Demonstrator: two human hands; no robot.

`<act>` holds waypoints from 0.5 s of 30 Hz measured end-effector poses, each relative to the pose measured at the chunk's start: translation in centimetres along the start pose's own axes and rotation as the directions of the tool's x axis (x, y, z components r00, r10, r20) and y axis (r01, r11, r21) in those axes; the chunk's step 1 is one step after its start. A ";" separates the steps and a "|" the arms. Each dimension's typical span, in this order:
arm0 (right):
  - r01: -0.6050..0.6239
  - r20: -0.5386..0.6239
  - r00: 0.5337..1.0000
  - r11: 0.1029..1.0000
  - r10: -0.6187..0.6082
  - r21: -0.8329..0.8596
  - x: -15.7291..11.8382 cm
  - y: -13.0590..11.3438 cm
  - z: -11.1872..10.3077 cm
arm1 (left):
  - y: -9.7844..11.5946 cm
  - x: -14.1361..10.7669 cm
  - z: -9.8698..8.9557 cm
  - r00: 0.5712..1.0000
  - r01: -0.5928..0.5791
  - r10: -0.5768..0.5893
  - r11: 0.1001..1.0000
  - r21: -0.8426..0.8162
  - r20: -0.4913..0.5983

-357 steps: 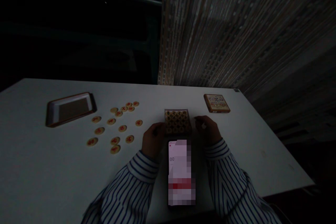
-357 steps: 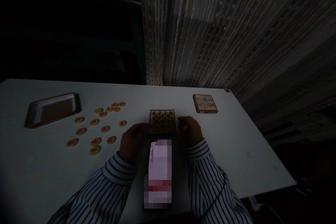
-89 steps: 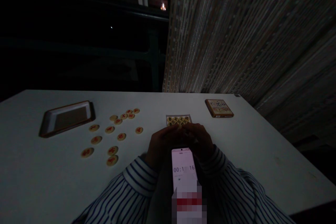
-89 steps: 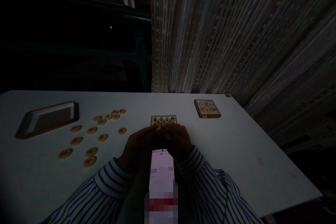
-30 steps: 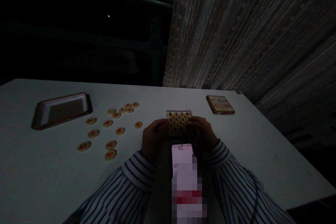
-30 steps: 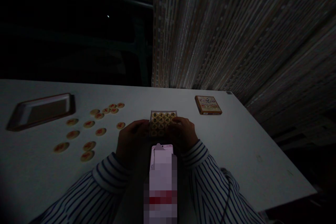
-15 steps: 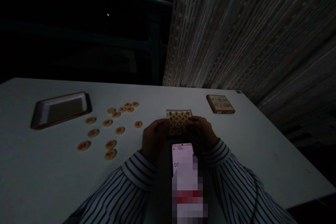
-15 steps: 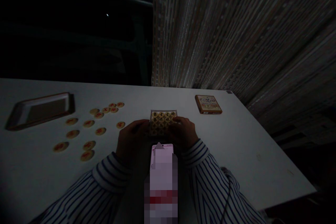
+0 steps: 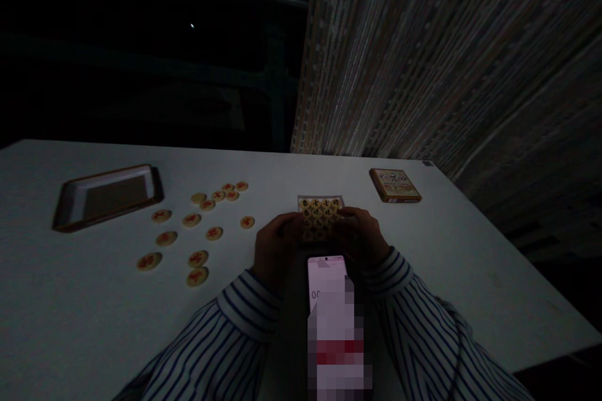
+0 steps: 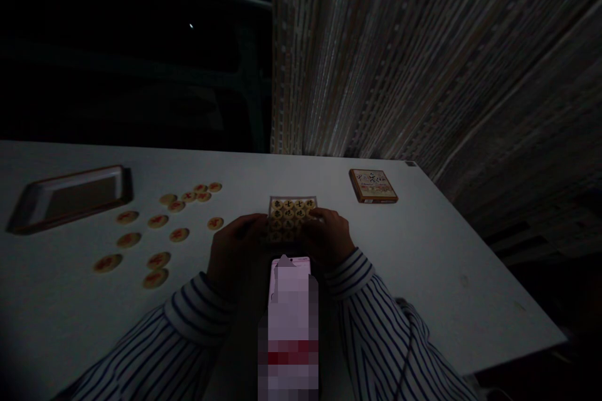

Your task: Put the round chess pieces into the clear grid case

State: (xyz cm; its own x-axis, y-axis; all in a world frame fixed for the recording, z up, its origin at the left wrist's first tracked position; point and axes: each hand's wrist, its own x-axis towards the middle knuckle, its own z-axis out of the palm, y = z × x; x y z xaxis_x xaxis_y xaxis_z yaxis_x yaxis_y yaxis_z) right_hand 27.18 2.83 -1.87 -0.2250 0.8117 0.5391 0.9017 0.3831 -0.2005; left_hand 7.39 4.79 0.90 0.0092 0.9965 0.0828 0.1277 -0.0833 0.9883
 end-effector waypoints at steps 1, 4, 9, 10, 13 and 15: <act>0.001 0.002 1.000 1.000 -0.001 0.001 0.0 0.0 0.0 | 0.0 0.0 0.0 1.000 -0.003 0.003 1.000 -0.003 0.003; -0.015 0.013 1.000 1.000 0.015 0.001 0.0 0.1 0.0 | -0.2 0.0 0.0 1.000 -0.013 0.013 1.000 -0.016 0.013; -0.043 0.054 0.998 0.999 0.043 -0.002 -0.1 0.1 0.0 | -0.1 0.0 0.0 0.999 -0.036 0.036 0.999 0.019 -0.003; -0.045 0.054 0.998 0.999 0.045 0.000 -0.1 0.1 0.0 | -0.1 0.1 0.1 0.999 -0.036 0.036 0.999 0.018 -0.004; -0.046 0.053 0.998 0.999 0.046 0.003 -0.1 0.2 0.1 | -0.3 0.1 0.1 0.999 -0.037 0.037 0.999 0.009 -0.001; -0.051 0.061 0.997 0.999 0.050 0.003 -0.1 0.2 0.2 | -0.4 0.1 0.1 0.999 -0.042 0.042 0.999 0.003 -0.001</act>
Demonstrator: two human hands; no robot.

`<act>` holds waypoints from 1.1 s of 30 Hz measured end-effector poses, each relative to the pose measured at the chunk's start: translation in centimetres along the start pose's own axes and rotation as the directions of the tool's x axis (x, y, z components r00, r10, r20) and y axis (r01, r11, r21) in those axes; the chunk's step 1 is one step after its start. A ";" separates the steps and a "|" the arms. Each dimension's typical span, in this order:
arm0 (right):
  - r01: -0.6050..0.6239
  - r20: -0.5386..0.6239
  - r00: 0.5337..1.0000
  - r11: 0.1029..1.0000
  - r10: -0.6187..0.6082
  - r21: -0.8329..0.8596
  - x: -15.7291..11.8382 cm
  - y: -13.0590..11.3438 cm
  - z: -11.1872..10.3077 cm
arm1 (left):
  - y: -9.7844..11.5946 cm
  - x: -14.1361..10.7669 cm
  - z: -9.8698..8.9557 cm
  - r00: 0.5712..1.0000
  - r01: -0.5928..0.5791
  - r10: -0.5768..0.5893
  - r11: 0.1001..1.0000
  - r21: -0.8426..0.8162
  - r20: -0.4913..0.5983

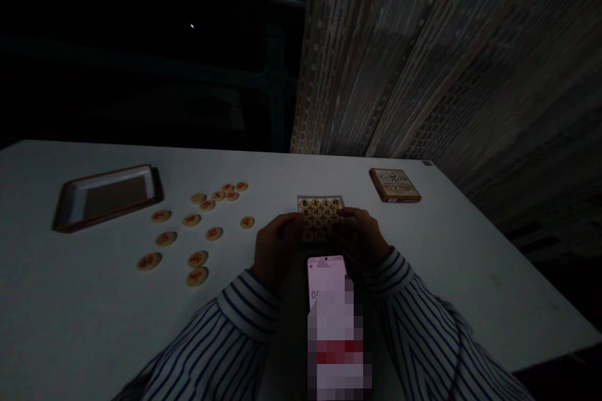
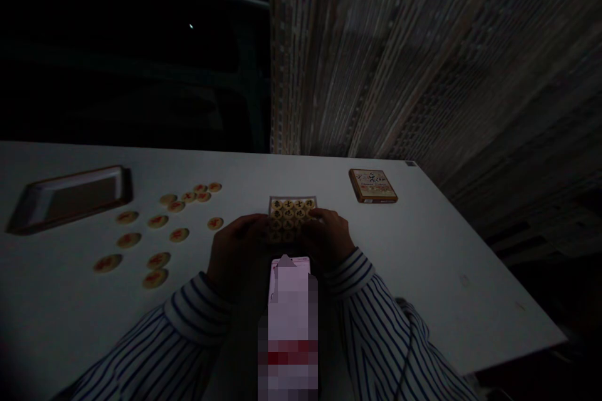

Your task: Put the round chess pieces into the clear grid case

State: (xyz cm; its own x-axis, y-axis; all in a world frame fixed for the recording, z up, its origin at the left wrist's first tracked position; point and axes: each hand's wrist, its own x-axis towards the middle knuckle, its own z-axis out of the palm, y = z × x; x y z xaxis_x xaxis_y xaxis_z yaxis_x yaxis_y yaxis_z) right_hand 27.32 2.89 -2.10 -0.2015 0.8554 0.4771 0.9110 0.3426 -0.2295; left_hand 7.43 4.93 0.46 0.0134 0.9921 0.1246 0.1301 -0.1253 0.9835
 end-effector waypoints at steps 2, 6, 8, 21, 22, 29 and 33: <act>-0.002 0.011 1.000 1.000 0.002 0.003 0.0 -0.1 -0.1 | 0.0 0.0 0.0 1.000 -0.003 0.003 1.000 -0.007 -0.002; -0.008 0.030 1.000 1.000 0.008 0.007 0.1 -0.4 -0.5 | 0.2 -0.1 0.0 1.000 0.008 -0.008 1.000 -0.022 -0.004; -0.022 0.037 0.999 1.000 0.022 0.006 0.1 -0.5 -0.6 | 0.3 -0.1 0.0 1.000 0.012 -0.012 1.000 -0.029 -0.005; -0.048 -0.169 0.983 0.990 0.071 0.134 0.4 -0.4 -1.6 | 0.6 0.1 -0.1 1.000 0.020 -0.021 0.999 -0.031 -0.016; -0.070 -0.197 0.976 0.987 0.098 0.147 0.5 -0.5 -1.8 | 0.6 0.1 -0.1 1.000 0.011 -0.012 1.000 -0.021 -0.016; -0.081 -0.300 0.945 0.981 0.132 0.178 0.8 -0.8 -2.2 | 0.5 -0.4 -0.2 0.999 -0.049 0.048 0.996 0.074 0.021; -0.065 -0.325 0.938 0.985 0.116 0.163 0.9 -0.8 -2.2 | 1.3 -0.4 -0.5 0.994 -0.104 0.106 0.978 0.179 -0.001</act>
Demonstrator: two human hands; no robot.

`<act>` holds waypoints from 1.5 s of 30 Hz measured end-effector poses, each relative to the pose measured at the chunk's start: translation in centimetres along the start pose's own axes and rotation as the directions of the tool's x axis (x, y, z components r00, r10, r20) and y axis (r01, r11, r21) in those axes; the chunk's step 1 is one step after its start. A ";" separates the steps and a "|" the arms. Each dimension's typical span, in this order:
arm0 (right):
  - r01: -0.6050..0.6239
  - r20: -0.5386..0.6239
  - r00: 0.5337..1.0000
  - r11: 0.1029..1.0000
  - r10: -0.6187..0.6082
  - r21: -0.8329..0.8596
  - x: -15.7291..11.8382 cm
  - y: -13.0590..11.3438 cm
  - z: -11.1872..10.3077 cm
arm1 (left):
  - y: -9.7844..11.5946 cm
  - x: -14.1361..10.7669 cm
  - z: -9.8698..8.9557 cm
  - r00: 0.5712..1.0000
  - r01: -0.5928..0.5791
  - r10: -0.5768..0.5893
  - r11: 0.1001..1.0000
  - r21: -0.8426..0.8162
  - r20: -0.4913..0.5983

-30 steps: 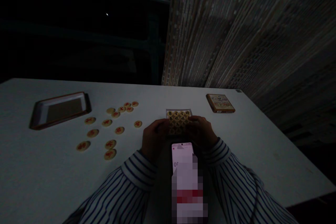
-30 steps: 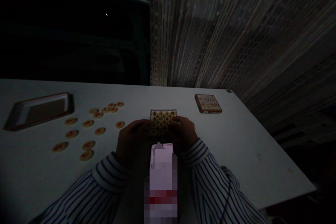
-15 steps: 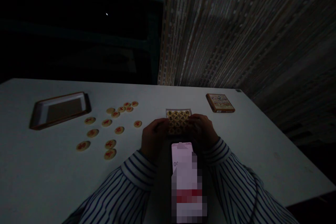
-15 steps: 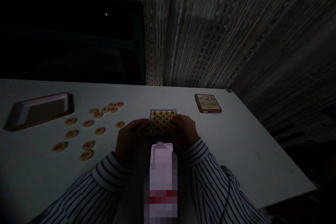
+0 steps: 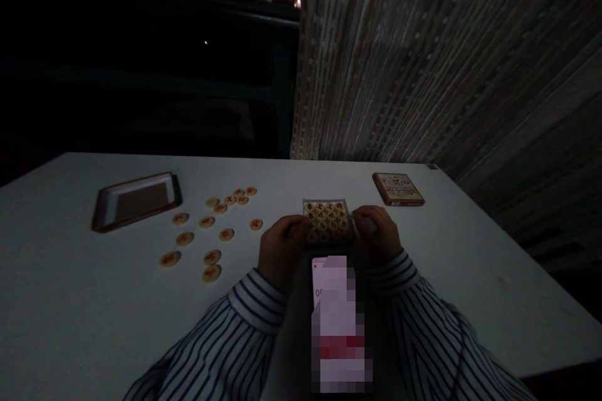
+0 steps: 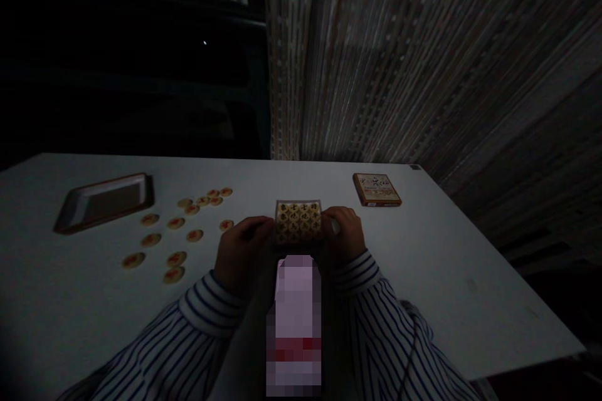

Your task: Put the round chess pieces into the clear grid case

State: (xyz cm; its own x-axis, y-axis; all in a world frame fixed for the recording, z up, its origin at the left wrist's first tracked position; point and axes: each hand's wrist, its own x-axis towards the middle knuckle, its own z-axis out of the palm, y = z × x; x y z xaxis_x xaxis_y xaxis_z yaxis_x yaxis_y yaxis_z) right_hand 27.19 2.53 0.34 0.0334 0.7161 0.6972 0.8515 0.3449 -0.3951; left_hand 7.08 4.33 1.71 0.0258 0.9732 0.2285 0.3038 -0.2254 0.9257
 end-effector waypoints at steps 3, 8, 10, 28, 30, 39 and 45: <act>-0.008 -0.018 1.000 1.000 0.007 -0.020 0.1 -0.2 -0.1 | 0.4 0.3 -1.1 0.997 -0.071 0.073 0.994 0.085 -0.028; -0.063 0.015 0.998 0.998 0.063 -0.012 0.4 -1.0 -0.2 | -0.5 1.0 -4.8 0.980 -0.169 0.191 0.940 0.295 -0.048; -0.069 0.044 0.997 0.998 0.069 0.005 0.8 -1.6 -0.1 | -1.0 1.4 -6.3 0.977 -0.168 0.208 0.896 0.411 -0.054; 0.249 0.497 0.852 0.963 -0.166 -0.104 6.6 -9.8 3.5 | -3.2 1.5 -8.1 0.969 -0.225 0.205 0.490 0.842 0.140; 0.275 0.536 0.827 0.953 -0.169 -0.125 6.3 -9.6 4.0 | -3.2 1.5 -7.9 0.971 -0.219 0.195 0.489 0.845 0.139; 0.292 0.592 0.793 0.943 -0.145 -0.159 5.9 -8.8 4.1 | -3.8 1.7 -7.5 0.975 -0.205 0.180 0.484 0.851 0.132; 0.286 0.581 0.802 0.944 -0.141 -0.165 6.1 -9.1 3.5 | -4.1 1.8 -7.4 0.975 -0.206 0.173 0.470 0.858 0.139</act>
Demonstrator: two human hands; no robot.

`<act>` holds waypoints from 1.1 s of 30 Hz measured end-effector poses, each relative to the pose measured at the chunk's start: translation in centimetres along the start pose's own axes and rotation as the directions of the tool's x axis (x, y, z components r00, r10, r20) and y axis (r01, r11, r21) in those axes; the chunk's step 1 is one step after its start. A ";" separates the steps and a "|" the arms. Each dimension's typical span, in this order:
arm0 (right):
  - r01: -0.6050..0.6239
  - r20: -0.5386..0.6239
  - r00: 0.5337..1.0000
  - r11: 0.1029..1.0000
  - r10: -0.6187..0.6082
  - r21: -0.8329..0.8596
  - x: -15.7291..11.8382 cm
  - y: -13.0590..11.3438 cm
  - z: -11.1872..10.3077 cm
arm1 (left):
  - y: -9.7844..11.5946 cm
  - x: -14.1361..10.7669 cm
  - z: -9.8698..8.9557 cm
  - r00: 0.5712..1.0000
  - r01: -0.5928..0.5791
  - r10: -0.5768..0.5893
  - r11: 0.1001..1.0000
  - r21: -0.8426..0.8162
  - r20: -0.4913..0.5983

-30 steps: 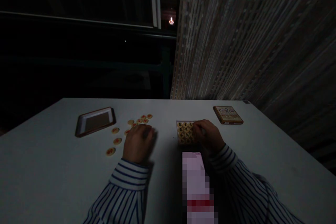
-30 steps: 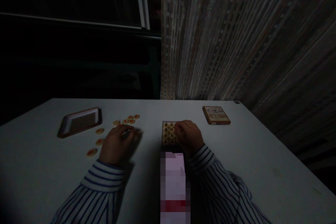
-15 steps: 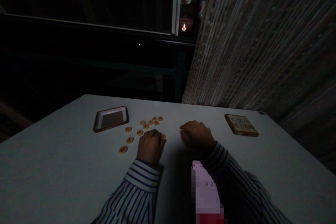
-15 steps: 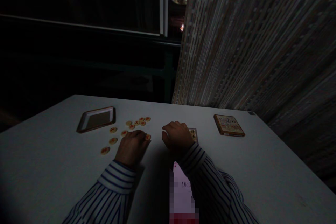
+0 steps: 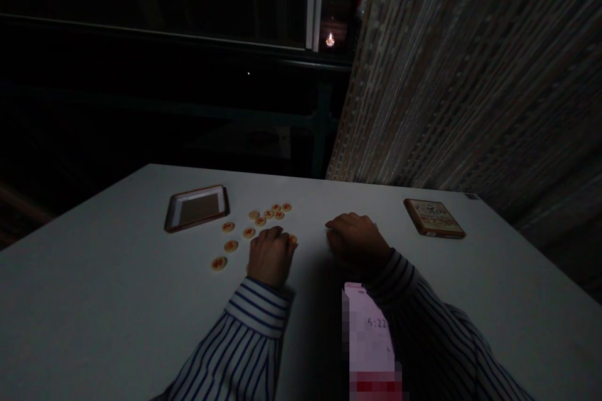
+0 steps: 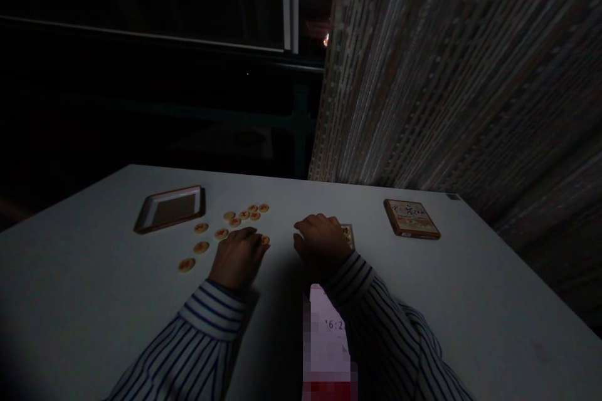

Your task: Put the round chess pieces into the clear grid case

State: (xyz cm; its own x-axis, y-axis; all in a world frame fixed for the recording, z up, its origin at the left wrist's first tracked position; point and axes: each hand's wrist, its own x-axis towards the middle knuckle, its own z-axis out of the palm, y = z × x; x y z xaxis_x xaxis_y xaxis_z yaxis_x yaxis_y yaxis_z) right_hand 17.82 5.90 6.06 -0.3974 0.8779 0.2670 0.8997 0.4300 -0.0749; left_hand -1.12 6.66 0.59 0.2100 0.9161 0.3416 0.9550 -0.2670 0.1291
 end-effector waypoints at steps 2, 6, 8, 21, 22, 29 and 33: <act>0.001 -0.008 1.000 1.000 -0.001 0.002 -0.1 0.0 -0.1 | 0.0 0.1 -0.1 1.000 0.003 -0.003 1.000 -0.008 0.000; 0.004 -0.034 0.999 1.000 -0.003 0.015 -0.2 0.2 -0.2 | 0.1 0.2 -0.4 1.000 -0.001 0.000 0.999 -0.043 -0.022; 0.002 -0.037 0.999 1.000 -0.001 0.017 -0.2 0.3 -0.3 | 0.1 0.3 -0.6 0.999 -0.010 0.006 0.997 -0.074 -0.045; -0.043 -0.065 0.997 0.999 0.045 0.031 -0.8 0.7 -2.1 | 1.7 0.0 -0.7 0.989 0.047 -0.104 0.894 -0.445 -0.104; -0.047 -0.072 0.996 0.998 0.049 0.033 -0.9 0.9 -2.3 | 1.9 -0.1 -0.7 0.988 0.057 -0.120 0.874 -0.483 -0.101; -0.092 -0.142 0.985 0.995 0.098 0.043 -2.1 1.7 -2.9 | 3.5 -0.3 -0.7 0.985 0.105 -0.173 0.665 -0.739 -0.017; -0.067 -0.195 0.978 0.995 0.079 0.068 -3.0 2.4 -2.1 | 4.3 -0.5 -0.3 0.979 0.156 -0.194 0.504 -0.850 0.065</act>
State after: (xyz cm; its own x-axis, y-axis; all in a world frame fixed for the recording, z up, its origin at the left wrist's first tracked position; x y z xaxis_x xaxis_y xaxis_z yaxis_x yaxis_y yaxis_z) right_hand 21.56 3.85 7.09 -0.2819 0.8516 0.4420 0.9099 0.3833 -0.1583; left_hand 2.80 5.01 1.28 0.0338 0.9680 0.2487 0.3358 -0.2454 0.9094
